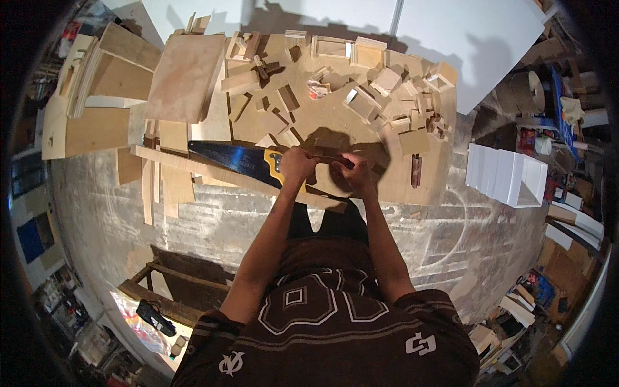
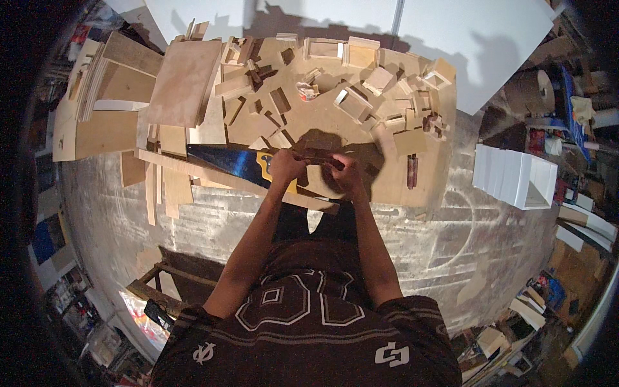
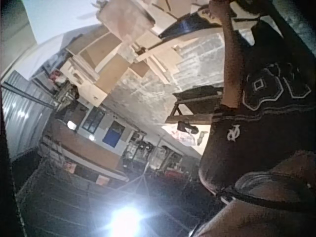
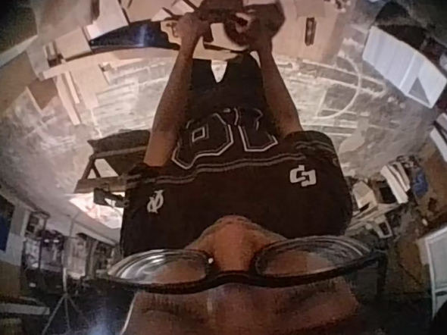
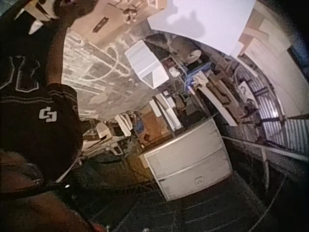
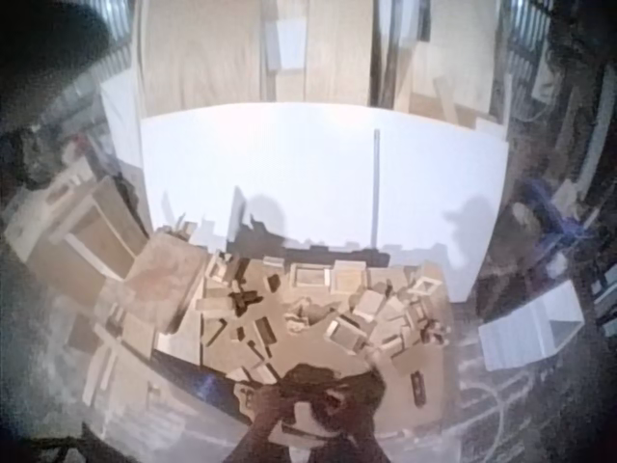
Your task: The person sands small wooden pieces with sandpaper, applies glue to the edges using a brush, and joins them together. The person repeats this process with multiple pieces, assembling them into small structures on a cluttered workbench.
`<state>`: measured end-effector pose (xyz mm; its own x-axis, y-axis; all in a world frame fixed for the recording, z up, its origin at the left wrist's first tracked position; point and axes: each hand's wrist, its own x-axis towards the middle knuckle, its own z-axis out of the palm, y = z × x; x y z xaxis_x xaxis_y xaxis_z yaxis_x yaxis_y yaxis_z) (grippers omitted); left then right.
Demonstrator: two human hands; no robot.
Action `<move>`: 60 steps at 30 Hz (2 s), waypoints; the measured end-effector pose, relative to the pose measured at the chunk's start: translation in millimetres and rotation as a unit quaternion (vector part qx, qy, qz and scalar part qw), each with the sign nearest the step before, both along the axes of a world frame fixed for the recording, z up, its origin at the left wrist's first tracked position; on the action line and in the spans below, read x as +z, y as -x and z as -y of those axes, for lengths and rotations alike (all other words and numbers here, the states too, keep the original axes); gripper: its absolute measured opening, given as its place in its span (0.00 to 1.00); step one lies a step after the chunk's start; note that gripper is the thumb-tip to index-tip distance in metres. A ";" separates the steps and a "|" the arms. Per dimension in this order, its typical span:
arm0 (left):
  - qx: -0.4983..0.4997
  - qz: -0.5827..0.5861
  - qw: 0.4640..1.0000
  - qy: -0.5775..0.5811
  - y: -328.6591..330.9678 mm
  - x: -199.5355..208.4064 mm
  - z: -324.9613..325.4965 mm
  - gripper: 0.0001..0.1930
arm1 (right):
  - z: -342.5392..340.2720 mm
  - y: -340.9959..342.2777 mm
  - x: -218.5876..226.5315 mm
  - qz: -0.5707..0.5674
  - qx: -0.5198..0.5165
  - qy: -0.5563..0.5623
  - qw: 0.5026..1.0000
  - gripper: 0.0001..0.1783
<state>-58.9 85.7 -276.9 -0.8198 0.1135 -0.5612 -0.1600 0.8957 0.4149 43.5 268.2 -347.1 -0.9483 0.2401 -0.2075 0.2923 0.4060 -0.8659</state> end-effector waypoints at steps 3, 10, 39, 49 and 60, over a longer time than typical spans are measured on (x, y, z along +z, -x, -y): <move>-0.004 0.014 1.000 -0.016 1.3 -4.1 5.6 0.15 | 3.7 3.3 11.2 0.007 0.004 0.011 1.000 0.22; -0.014 -0.013 1.000 -0.013 -0.1 3.2 6.5 0.14 | 5.3 2.3 5.3 -0.014 -0.004 -0.011 1.000 0.22; -0.034 -0.004 0.999 -0.014 2.0 -8.5 10.3 0.15 | 4.7 1.0 6.5 -0.011 0.002 -0.013 1.000 0.21; -0.019 -0.027 0.999 -0.034 1.9 -16.7 14.1 0.14 | 9.9 0.2 1.0 -0.065 -0.009 -0.027 0.997 0.16; -0.034 -0.001 0.999 -0.001 5.7 -15.7 10.2 0.14 | 3.0 -5.3 5.9 0.032 -0.069 0.118 0.990 0.16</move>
<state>-64.6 75.6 -292.5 -0.8113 0.1703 -0.5593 -0.0982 0.9034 0.4175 48.8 265.2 -341.2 -0.8930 0.3043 -0.3315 0.3879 0.1471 -0.9099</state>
